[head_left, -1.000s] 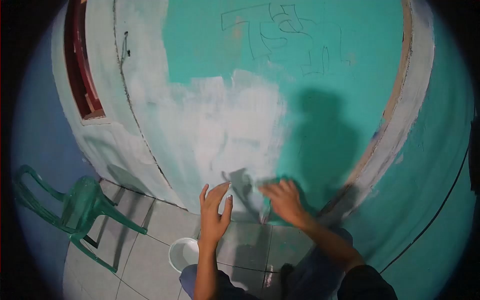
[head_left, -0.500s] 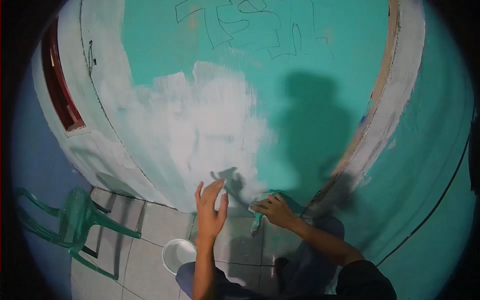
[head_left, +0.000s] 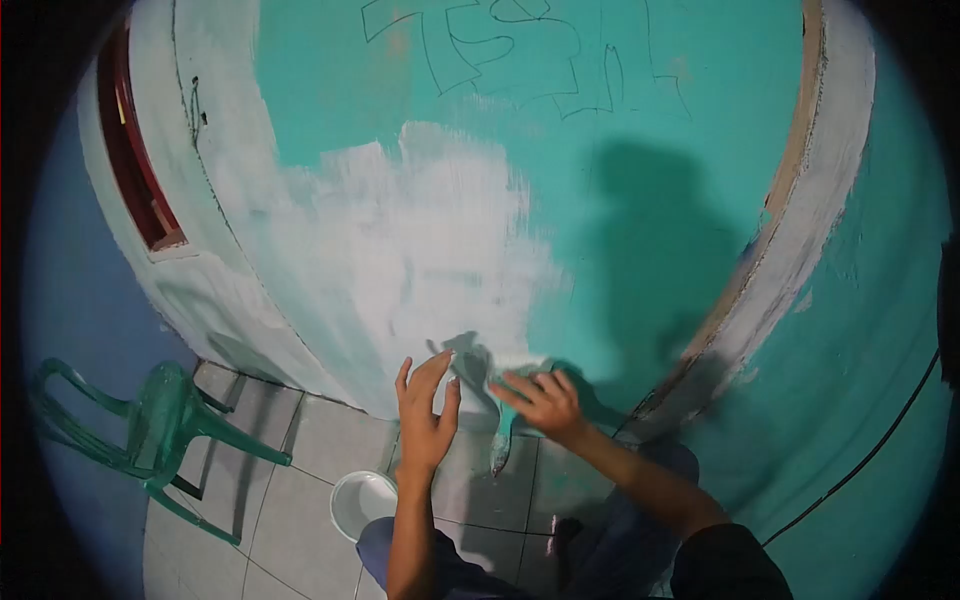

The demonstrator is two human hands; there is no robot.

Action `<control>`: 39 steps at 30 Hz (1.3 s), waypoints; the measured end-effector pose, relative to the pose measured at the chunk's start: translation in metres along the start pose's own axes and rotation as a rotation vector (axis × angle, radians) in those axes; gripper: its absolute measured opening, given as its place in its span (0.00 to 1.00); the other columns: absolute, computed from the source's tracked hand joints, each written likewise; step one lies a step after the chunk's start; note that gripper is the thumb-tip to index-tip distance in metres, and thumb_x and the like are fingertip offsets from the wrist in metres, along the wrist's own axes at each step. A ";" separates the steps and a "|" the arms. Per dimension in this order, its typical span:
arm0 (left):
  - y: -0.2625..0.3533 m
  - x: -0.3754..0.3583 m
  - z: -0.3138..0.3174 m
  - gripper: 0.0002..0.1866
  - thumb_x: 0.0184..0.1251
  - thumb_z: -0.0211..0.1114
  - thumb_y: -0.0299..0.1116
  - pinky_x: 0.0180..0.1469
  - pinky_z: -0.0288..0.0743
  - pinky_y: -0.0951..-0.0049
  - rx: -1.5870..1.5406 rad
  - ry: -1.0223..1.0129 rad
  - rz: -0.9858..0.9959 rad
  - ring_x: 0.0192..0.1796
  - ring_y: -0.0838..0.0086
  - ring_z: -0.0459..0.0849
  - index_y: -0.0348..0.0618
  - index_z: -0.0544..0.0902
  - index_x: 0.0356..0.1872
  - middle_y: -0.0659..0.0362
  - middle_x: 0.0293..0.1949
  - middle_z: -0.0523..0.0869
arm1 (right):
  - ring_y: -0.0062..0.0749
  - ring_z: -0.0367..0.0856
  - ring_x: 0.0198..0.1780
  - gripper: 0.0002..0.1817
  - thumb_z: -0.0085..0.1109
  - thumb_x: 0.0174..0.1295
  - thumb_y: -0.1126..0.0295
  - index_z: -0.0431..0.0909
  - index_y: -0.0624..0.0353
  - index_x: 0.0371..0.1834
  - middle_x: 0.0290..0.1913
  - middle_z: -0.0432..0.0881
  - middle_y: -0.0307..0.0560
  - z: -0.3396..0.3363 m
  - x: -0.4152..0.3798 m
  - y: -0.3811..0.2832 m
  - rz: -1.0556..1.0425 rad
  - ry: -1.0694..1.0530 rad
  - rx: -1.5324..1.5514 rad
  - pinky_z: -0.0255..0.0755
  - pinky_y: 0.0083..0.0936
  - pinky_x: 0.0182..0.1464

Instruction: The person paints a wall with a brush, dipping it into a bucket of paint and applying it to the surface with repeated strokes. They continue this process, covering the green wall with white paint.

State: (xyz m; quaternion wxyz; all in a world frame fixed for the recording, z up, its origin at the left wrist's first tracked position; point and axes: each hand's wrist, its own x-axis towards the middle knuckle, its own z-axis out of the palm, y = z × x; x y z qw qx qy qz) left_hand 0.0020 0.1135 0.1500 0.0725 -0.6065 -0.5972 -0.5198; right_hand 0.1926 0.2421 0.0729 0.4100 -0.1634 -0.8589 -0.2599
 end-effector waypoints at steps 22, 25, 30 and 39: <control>-0.022 -0.095 -0.122 0.20 0.70 0.67 0.29 0.78 0.58 0.49 0.472 -0.050 -0.295 0.66 0.61 0.81 0.45 0.82 0.62 0.54 0.62 0.86 | 0.45 0.83 0.47 0.28 0.68 0.47 0.83 0.83 0.50 0.54 0.51 0.88 0.41 0.003 0.086 -0.097 0.213 -0.145 0.913 0.75 0.40 0.51; -0.037 -0.115 -0.143 0.20 0.73 0.66 0.32 0.76 0.62 0.49 0.589 -0.041 -0.417 0.66 0.59 0.81 0.45 0.80 0.64 0.52 0.62 0.85 | 0.44 0.84 0.45 0.27 0.69 0.45 0.82 0.84 0.51 0.53 0.49 0.89 0.42 0.025 0.091 -0.134 0.172 -0.161 1.023 0.77 0.40 0.49; -0.045 -0.176 -0.156 0.24 0.71 0.68 0.32 0.73 0.65 0.52 0.589 -0.060 -0.535 0.68 0.51 0.78 0.42 0.78 0.67 0.48 0.66 0.82 | 0.41 0.85 0.48 0.26 0.68 0.48 0.81 0.85 0.49 0.54 0.51 0.89 0.38 0.046 0.082 -0.196 0.052 -0.249 1.161 0.78 0.38 0.50; -0.122 -0.274 -0.157 0.29 0.75 0.64 0.37 0.77 0.59 0.46 0.562 -0.197 -0.642 0.78 0.43 0.64 0.38 0.71 0.73 0.38 0.76 0.67 | 0.36 0.82 0.63 0.20 0.68 0.54 0.79 0.89 0.45 0.50 0.57 0.87 0.32 0.054 0.010 -0.261 -0.192 -0.332 1.036 0.75 0.40 0.59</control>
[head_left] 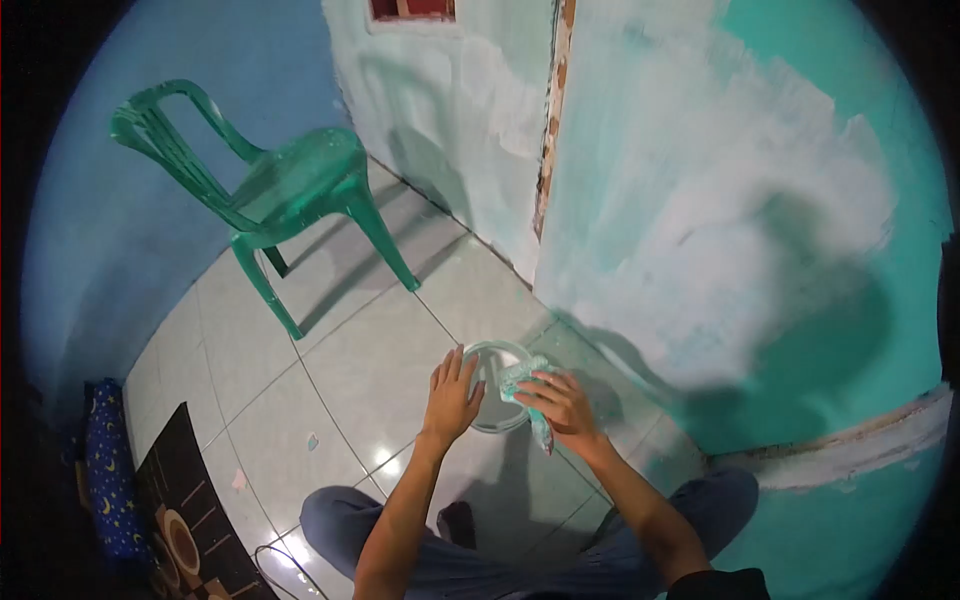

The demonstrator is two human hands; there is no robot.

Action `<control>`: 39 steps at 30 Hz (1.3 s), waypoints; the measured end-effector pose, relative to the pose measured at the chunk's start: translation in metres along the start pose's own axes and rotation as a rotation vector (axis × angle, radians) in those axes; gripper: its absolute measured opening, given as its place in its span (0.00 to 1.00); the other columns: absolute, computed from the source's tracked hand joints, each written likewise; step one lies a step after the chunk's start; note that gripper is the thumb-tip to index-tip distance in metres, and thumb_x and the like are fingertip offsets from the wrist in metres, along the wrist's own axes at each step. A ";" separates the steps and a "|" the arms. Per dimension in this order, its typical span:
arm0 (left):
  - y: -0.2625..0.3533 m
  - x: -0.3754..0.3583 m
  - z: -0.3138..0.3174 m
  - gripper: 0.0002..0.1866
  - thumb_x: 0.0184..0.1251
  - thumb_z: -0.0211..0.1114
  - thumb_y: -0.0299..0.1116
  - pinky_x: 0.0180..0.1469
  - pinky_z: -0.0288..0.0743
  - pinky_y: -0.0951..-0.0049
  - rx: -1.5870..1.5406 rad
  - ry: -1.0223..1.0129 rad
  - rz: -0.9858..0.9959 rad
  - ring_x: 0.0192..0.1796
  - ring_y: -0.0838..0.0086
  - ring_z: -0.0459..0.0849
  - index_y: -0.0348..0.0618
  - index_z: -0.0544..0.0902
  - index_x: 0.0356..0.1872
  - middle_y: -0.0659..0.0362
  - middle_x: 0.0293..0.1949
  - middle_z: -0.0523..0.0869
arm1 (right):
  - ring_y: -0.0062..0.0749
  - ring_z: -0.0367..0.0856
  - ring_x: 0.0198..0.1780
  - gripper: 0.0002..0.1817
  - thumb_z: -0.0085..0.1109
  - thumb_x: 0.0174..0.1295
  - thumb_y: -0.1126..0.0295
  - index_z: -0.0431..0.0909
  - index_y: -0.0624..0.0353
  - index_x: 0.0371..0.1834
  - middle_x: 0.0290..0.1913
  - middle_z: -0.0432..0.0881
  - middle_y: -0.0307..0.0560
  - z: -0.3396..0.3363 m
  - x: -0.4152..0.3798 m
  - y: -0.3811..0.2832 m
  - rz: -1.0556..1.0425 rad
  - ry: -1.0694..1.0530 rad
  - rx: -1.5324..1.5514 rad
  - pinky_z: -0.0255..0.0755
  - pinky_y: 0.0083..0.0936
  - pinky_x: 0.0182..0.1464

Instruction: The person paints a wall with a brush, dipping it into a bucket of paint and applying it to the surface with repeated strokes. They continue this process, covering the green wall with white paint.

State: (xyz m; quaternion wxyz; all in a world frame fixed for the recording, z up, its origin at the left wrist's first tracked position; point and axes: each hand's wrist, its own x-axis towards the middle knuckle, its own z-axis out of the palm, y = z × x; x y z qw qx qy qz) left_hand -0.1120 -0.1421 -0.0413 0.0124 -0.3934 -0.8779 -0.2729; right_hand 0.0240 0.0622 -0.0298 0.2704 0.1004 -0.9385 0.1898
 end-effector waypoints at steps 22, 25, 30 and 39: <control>-0.010 -0.018 0.037 0.29 0.64 0.56 0.19 0.72 0.65 0.39 -0.312 0.021 0.120 0.67 0.30 0.70 0.35 0.71 0.69 0.28 0.66 0.73 | 0.32 0.79 0.67 0.14 0.68 0.59 0.70 0.87 0.43 0.49 0.60 0.85 0.30 -0.009 -0.042 0.023 -0.211 -0.223 -0.096 0.75 0.42 0.65; 0.009 -0.025 0.037 0.29 0.65 0.57 0.20 0.73 0.65 0.41 -0.413 -0.067 0.177 0.68 0.32 0.71 0.36 0.71 0.70 0.31 0.65 0.75 | 0.33 0.80 0.65 0.14 0.66 0.61 0.70 0.87 0.43 0.50 0.62 0.85 0.31 -0.032 -0.051 0.030 -0.360 -0.291 -0.119 0.76 0.40 0.63; 0.043 -0.038 0.049 0.29 0.68 0.57 0.19 0.74 0.66 0.46 -0.433 -0.216 0.303 0.73 0.36 0.70 0.41 0.71 0.72 0.36 0.67 0.77 | 0.32 0.80 0.65 0.18 0.67 0.60 0.67 0.85 0.40 0.54 0.65 0.83 0.31 -0.050 -0.097 0.039 -0.354 -0.385 -0.043 0.75 0.37 0.63; 0.081 -0.042 0.065 0.35 0.69 0.59 0.18 0.81 0.61 0.53 -0.547 -0.505 0.333 0.80 0.40 0.62 0.47 0.68 0.77 0.32 0.77 0.64 | 0.33 0.80 0.65 0.31 0.71 0.55 0.69 0.81 0.34 0.64 0.66 0.82 0.31 -0.062 -0.159 0.052 -0.174 -0.510 0.079 0.73 0.37 0.65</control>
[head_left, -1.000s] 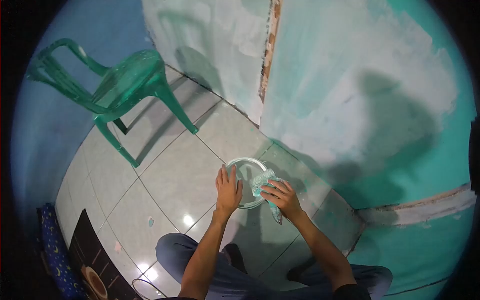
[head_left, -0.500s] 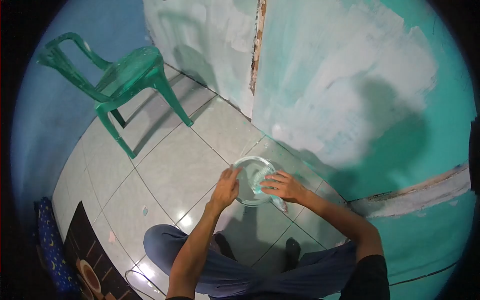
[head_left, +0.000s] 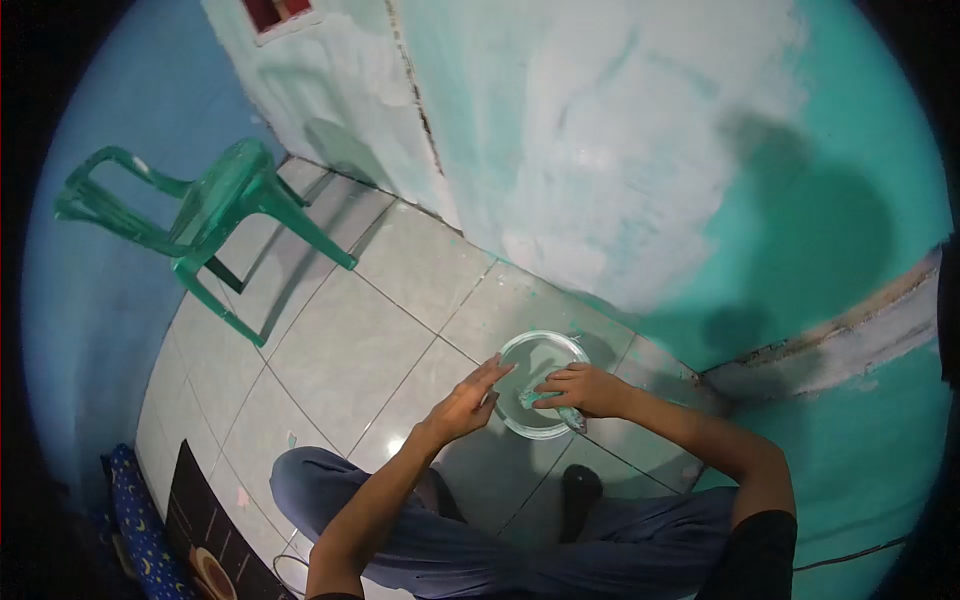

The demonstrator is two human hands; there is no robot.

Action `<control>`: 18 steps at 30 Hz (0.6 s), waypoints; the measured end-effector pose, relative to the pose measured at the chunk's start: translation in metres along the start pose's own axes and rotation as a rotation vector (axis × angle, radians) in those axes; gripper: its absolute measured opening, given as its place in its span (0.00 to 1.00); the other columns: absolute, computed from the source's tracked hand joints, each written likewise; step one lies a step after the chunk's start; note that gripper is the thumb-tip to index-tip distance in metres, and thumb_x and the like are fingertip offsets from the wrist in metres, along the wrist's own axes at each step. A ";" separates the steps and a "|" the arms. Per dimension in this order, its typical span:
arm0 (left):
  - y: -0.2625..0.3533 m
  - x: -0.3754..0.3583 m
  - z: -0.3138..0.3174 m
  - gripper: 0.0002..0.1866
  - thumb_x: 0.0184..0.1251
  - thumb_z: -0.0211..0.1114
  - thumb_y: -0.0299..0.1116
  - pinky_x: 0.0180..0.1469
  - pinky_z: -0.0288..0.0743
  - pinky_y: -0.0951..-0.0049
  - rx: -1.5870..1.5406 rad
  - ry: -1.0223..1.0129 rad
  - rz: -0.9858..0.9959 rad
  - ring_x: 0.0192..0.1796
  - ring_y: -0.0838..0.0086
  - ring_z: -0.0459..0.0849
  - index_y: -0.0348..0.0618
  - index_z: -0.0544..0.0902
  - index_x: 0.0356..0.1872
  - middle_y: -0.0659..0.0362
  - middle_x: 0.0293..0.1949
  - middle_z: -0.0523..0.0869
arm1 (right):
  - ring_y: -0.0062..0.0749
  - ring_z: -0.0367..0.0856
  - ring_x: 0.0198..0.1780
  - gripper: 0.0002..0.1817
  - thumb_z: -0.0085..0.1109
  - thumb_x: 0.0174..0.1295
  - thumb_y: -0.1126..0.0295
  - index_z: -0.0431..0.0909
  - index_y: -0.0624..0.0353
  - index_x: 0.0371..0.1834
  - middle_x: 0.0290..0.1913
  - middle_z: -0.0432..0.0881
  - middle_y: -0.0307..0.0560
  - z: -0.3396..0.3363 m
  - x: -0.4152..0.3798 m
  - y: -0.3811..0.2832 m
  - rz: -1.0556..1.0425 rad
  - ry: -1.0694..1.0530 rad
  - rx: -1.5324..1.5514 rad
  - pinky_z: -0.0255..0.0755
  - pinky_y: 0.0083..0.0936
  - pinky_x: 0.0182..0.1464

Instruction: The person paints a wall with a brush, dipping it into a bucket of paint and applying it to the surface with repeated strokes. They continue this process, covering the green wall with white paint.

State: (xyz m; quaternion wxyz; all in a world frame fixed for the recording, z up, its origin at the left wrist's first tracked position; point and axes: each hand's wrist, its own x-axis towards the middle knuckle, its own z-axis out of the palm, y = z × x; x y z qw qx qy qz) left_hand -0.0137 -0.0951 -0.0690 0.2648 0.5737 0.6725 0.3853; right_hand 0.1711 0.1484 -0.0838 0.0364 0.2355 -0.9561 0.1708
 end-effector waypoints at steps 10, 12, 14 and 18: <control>0.007 0.019 0.012 0.59 0.52 0.84 0.37 0.82 0.58 0.55 0.011 -0.118 0.035 0.85 0.46 0.53 0.39 0.55 0.82 0.36 0.83 0.50 | 0.32 0.79 0.67 0.31 0.74 0.51 0.67 0.84 0.36 0.63 0.61 0.84 0.34 -0.003 -0.019 -0.004 0.102 -0.075 -0.034 0.70 0.36 0.67; 0.008 0.015 0.019 0.70 0.42 0.89 0.44 0.84 0.54 0.53 0.223 -0.128 0.014 0.86 0.48 0.49 0.32 0.49 0.82 0.37 0.84 0.48 | 0.32 0.79 0.66 0.30 0.73 0.52 0.67 0.84 0.36 0.63 0.61 0.85 0.33 -0.003 -0.018 -0.004 0.114 -0.108 -0.002 0.70 0.35 0.67; -0.002 0.007 0.030 0.73 0.39 0.89 0.47 0.85 0.50 0.52 0.252 -0.075 0.012 0.86 0.48 0.48 0.31 0.47 0.82 0.37 0.84 0.48 | 0.32 0.79 0.66 0.30 0.73 0.52 0.67 0.83 0.37 0.63 0.61 0.85 0.34 -0.003 -0.018 -0.003 0.095 -0.072 -0.013 0.71 0.35 0.66; 0.001 0.003 0.032 0.76 0.35 0.88 0.54 0.85 0.39 0.44 0.328 -0.018 -0.033 0.86 0.51 0.48 0.31 0.48 0.82 0.40 0.84 0.50 | 0.33 0.80 0.67 0.30 0.71 0.55 0.67 0.81 0.37 0.65 0.66 0.82 0.34 0.002 -0.022 -0.003 0.097 -0.061 -0.025 0.72 0.34 0.67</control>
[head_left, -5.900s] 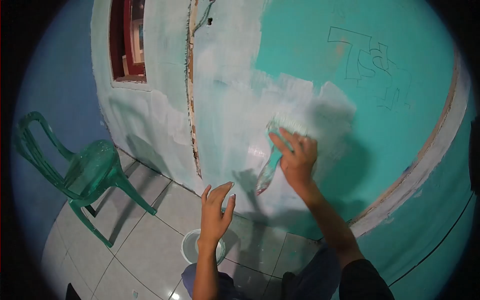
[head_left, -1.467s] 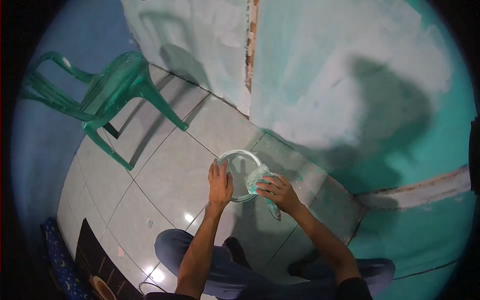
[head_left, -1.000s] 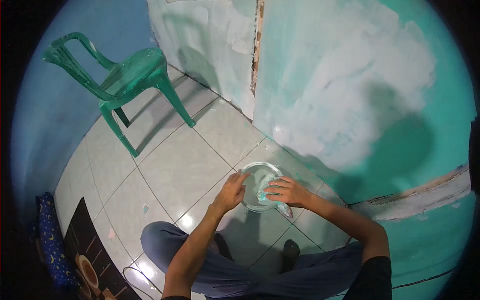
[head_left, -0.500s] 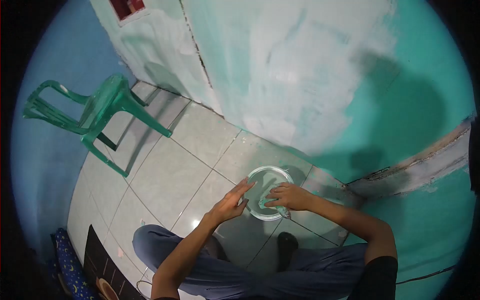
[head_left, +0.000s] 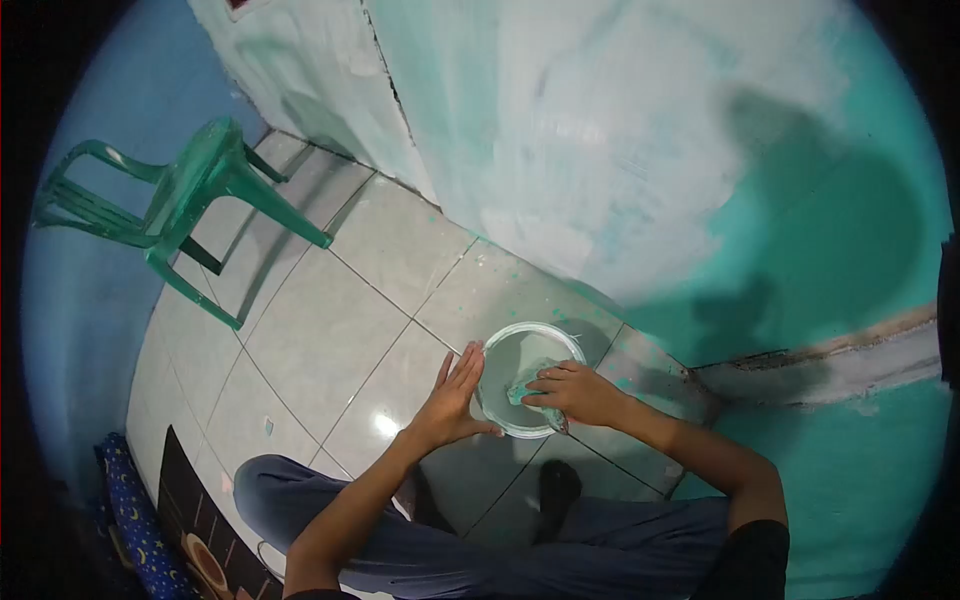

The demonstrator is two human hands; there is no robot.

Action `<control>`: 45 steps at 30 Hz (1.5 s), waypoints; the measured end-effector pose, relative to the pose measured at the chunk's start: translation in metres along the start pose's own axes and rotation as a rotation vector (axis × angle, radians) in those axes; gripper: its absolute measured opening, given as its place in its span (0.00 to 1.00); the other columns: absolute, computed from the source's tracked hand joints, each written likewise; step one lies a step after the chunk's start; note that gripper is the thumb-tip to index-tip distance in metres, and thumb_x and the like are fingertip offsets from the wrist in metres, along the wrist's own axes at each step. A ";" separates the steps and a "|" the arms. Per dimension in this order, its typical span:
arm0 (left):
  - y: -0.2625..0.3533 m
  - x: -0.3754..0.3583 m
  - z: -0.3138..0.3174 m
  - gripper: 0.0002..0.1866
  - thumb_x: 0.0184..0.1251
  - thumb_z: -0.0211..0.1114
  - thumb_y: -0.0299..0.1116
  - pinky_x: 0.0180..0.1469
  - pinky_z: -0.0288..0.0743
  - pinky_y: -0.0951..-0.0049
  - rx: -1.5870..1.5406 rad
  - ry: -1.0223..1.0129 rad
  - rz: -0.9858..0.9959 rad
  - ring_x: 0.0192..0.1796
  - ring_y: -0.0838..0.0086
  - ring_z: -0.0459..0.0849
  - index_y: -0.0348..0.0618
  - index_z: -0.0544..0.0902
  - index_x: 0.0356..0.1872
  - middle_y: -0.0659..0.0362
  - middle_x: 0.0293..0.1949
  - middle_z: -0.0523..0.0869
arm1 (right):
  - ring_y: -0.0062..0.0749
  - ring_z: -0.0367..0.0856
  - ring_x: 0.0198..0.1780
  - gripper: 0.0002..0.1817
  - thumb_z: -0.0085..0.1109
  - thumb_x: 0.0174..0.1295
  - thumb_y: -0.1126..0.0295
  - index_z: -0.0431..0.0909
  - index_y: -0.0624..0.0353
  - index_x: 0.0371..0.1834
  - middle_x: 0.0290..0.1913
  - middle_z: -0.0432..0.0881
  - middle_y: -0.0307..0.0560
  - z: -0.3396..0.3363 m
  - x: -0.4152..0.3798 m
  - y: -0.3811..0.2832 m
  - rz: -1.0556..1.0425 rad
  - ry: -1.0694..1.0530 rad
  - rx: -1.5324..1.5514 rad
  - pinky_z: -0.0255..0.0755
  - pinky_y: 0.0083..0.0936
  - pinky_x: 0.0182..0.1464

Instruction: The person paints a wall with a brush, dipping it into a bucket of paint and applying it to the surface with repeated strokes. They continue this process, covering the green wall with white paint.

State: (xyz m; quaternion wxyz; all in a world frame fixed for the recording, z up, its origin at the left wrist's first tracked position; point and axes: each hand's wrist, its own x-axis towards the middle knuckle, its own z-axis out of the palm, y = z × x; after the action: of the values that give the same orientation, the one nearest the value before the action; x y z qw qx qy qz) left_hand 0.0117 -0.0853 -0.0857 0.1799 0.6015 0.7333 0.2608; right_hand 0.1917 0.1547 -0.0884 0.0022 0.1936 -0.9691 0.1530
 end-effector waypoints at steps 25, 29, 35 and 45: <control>0.000 0.036 -0.015 0.68 0.38 0.83 0.58 0.82 0.24 0.30 0.163 0.008 -0.045 0.86 0.60 0.54 0.35 0.59 0.80 0.52 0.81 0.66 | 0.40 0.81 0.63 0.27 0.68 0.58 0.68 0.81 0.48 0.64 0.63 0.80 0.45 -0.012 -0.017 -0.018 0.009 0.199 0.067 0.76 0.40 0.64; 0.008 0.036 -0.017 0.64 0.40 0.82 0.57 0.79 0.23 0.23 0.248 0.021 -0.046 0.86 0.63 0.53 0.36 0.62 0.79 0.54 0.81 0.66 | 0.41 0.78 0.66 0.30 0.67 0.58 0.69 0.78 0.44 0.68 0.68 0.77 0.45 -0.019 -0.018 -0.026 -0.073 0.278 -0.151 0.74 0.40 0.67; 0.001 0.035 -0.014 0.61 0.41 0.82 0.56 0.77 0.23 0.20 0.371 0.096 -0.035 0.86 0.64 0.53 0.38 0.64 0.78 0.58 0.81 0.67 | 0.40 0.76 0.69 0.26 0.67 0.61 0.65 0.79 0.39 0.64 0.73 0.75 0.45 -0.008 -0.027 -0.028 -0.070 0.238 -0.275 0.74 0.41 0.68; 0.003 0.036 -0.011 0.72 0.33 0.86 0.59 0.79 0.21 0.26 0.287 0.031 -0.074 0.84 0.56 0.59 0.33 0.56 0.80 0.45 0.80 0.64 | 0.43 0.76 0.69 0.23 0.67 0.62 0.69 0.81 0.41 0.62 0.66 0.78 0.47 -0.012 -0.019 -0.025 -0.009 0.223 -0.138 0.74 0.43 0.67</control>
State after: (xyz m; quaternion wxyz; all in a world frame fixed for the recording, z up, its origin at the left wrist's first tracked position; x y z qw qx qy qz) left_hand -0.0001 -0.0512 -0.0730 0.0902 0.5896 0.7873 0.1560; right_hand 0.2179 0.1434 -0.0707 0.1238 0.1791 -0.9702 0.1063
